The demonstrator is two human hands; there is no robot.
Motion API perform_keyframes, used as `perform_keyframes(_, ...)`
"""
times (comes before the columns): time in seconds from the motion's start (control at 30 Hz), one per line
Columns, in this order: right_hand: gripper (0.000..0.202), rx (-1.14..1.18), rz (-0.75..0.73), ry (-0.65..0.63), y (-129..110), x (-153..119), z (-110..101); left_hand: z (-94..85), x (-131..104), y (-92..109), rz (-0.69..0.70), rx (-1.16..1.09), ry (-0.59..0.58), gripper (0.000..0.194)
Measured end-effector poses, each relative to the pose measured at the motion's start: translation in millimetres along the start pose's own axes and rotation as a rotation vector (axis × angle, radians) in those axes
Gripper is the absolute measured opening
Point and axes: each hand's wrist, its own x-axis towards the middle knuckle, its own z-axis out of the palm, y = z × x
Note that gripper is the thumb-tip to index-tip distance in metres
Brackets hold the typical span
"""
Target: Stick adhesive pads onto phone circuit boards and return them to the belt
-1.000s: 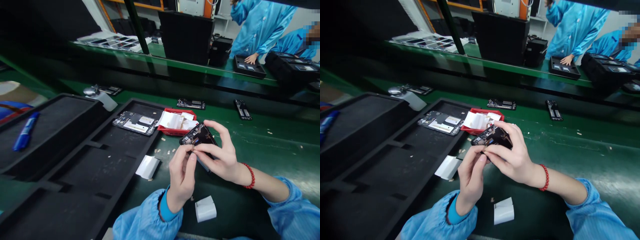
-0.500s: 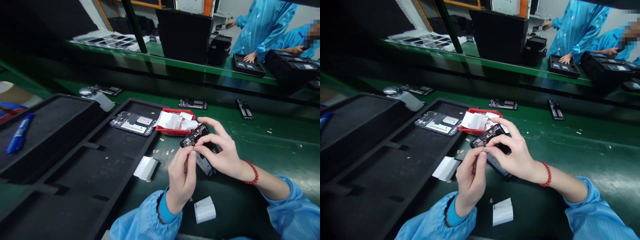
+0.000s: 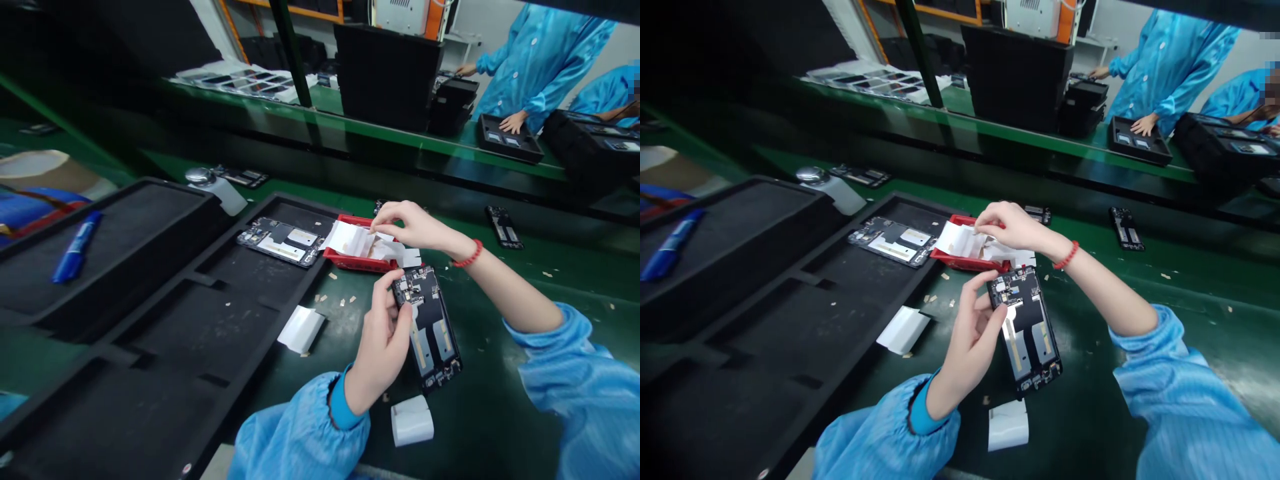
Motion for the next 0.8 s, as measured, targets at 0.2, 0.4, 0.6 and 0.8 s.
perform_keyframes(0.2,0.015,0.026,0.126,-0.085,27.8,23.2,7.9,-0.6,6.6,3.8,-0.115,-0.151,0.106,0.055)
perform_keyframes(0.4,0.04,0.065,0.193,0.168,22.8,6.2,11.1,-3.3,9.1,7.4,-0.075,-0.205,0.207,0.049)
perform_keyframes(0.6,0.021,0.049,0.048,0.502,-36.2,-76.3,11.1,-1.7,0.4,17.1,0.09,-0.092,0.334,0.034)
perform_keyframes(0.8,0.01,0.107,0.107,0.437,-67.5,-122.4,24.6,1.4,-9.0,19.6,0.275,0.033,0.399,0.028)
